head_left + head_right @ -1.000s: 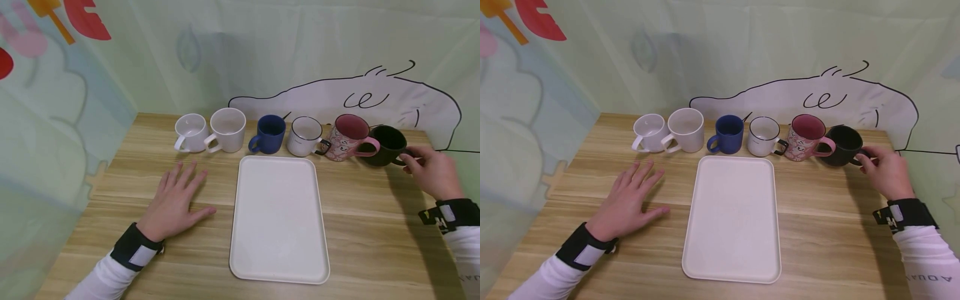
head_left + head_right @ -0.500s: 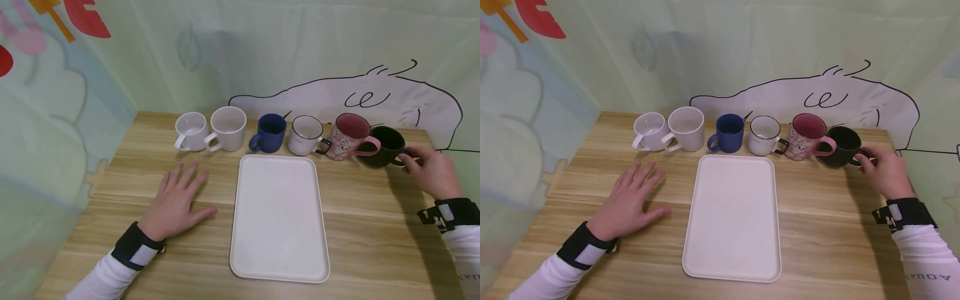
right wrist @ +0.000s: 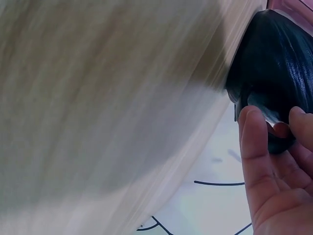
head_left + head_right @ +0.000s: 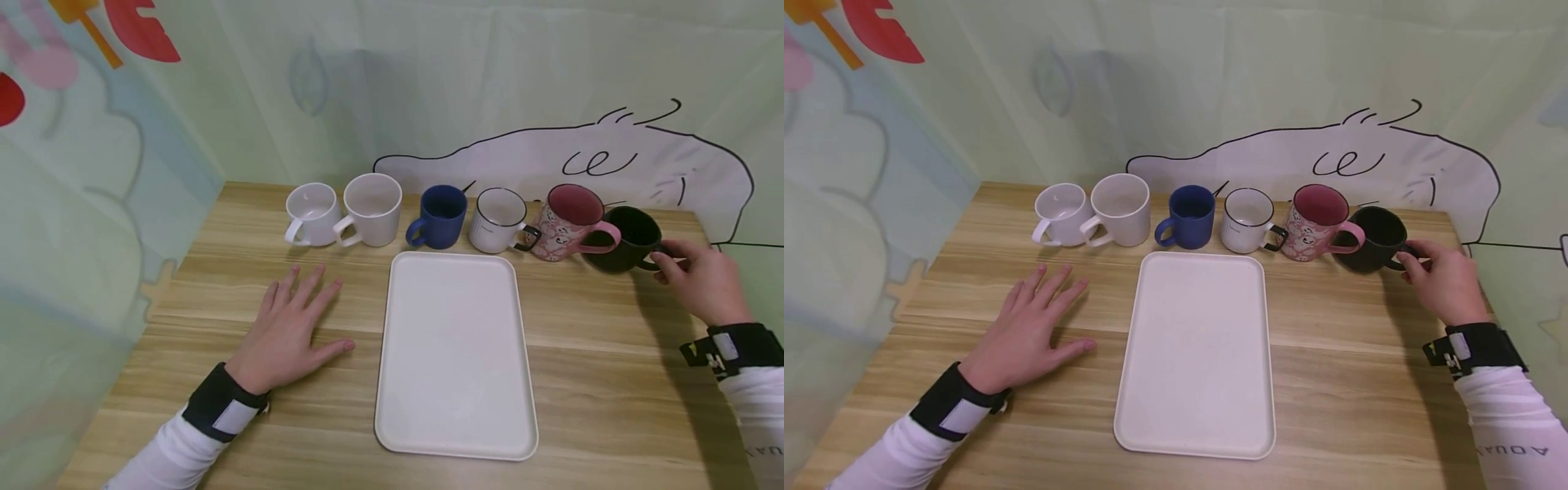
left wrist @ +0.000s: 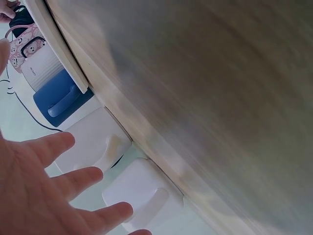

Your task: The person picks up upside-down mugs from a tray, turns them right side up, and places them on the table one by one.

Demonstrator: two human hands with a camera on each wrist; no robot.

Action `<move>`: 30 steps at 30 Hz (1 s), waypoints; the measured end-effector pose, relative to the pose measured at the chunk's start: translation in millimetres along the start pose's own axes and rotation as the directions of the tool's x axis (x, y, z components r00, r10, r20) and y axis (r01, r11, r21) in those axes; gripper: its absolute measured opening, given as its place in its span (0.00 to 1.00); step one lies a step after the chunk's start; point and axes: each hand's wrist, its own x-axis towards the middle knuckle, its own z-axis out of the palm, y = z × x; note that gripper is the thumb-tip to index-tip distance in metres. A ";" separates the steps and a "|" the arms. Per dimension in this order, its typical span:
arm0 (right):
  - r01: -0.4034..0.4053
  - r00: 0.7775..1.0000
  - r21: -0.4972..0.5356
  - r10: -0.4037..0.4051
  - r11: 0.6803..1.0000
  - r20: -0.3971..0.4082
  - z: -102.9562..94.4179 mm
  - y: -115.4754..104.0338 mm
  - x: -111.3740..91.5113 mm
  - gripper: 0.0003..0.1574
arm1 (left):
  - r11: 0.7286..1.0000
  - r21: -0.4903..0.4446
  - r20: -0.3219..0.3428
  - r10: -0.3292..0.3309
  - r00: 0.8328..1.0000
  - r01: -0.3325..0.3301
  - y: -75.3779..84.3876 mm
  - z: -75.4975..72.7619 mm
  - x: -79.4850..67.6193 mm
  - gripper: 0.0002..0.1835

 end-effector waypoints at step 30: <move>-0.036 0.999 0.038 0.036 0.999 0.017 1.8 4.0 -4.6 0.30 | 1.000 -0.003 0.001 -0.010 1.000 0.010 -0.2 1.5 -3.0 0.52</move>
